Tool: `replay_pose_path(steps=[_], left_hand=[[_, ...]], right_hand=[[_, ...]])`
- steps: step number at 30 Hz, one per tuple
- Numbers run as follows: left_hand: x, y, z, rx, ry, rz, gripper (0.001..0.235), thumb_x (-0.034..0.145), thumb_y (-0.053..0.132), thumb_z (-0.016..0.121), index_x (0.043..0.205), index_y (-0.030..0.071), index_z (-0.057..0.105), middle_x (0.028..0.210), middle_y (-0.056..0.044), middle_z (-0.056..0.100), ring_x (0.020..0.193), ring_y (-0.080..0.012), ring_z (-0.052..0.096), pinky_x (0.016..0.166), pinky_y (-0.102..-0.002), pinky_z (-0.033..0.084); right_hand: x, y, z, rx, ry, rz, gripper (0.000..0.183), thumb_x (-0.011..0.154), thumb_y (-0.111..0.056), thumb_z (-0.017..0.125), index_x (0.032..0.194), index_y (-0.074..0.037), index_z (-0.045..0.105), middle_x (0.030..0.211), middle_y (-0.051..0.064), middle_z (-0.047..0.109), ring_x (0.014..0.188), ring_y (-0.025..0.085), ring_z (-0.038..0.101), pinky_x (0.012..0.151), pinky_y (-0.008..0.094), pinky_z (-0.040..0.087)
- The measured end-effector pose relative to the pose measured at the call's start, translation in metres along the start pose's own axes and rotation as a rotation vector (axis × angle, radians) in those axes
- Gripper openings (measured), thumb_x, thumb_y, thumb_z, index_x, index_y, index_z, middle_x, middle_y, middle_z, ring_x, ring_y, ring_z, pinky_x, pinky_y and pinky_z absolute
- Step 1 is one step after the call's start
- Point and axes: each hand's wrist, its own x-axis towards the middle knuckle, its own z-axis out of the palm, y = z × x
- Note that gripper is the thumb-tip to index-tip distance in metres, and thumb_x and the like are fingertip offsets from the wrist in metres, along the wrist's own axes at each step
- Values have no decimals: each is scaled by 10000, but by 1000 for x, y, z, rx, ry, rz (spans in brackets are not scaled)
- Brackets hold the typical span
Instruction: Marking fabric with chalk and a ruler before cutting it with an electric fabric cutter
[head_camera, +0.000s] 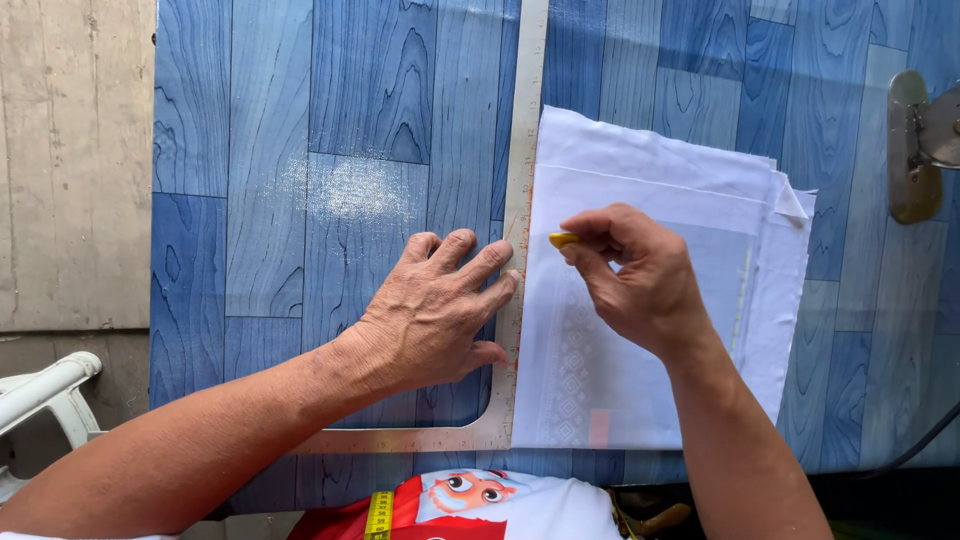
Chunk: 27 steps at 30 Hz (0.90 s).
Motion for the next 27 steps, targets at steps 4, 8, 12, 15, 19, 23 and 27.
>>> replay_pose_path(steps=[4, 8, 12, 15, 19, 23, 27], left_hand=[[1, 0, 0, -1, -2, -13, 884, 485, 756, 861, 1108, 174, 628, 1251, -45, 558, 1036, -307, 518, 774, -463, 417], [-1, 0, 2, -1, 1, -3, 917, 480, 787, 856, 1106, 157, 624, 1234, -41, 551, 1033, -302, 517, 766, -453, 415], [0, 0, 1, 4, -16, -4, 890, 487, 762, 861, 1103, 164, 626, 1234, -36, 547, 1037, -307, 516, 770, -455, 417], [1, 0, -2, 8, -18, 7, 935, 468, 786, 868, 1118, 162, 620, 1220, -34, 549, 1031, -295, 510, 766, -440, 418], [2, 1, -3, 22, -27, 8, 926, 489, 783, 859, 1135, 164, 620, 1244, -31, 550, 1038, -295, 518, 784, -443, 422], [2, 0, -5, 37, -37, 12, 921, 502, 787, 851, 1147, 176, 607, 1253, -25, 540, 1034, -293, 515, 788, -443, 421], [0, 0, -3, 25, -43, 8, 901, 533, 793, 825, 1155, 178, 609, 1309, -25, 557, 1057, -302, 521, 790, -449, 424]], right_hand=[[5, 0, -4, 15, 19, -48, 123, 933, 28, 712, 1046, -7, 678, 951, 91, 668, 807, 144, 650, 729, 228, 549], [-4, 9, -32, 162, 142, 15, 198, 950, 145, 685, 1104, 35, 626, 1044, 136, 604, 837, 213, 706, 792, 260, 639], [-19, 20, -57, 268, 264, 66, 230, 929, 157, 709, 1102, 51, 601, 1040, 148, 615, 821, 245, 722, 779, 295, 664], [-32, 28, -73, 355, 296, -24, 235, 922, 72, 735, 1098, -15, 606, 981, 128, 590, 793, 187, 658, 776, 306, 691], [-43, 26, -72, 436, 273, -30, 155, 966, -2, 676, 1093, -59, 608, 1022, 115, 616, 895, 204, 695, 790, 317, 696], [-43, 13, -42, 364, 108, 0, 153, 930, 121, 635, 1044, 19, 625, 976, 143, 594, 804, 211, 679, 769, 261, 650], [-44, 17, -12, 286, 118, 183, 227, 885, 12, 745, 1093, -2, 655, 1009, 89, 639, 844, 130, 672, 775, 202, 575]])
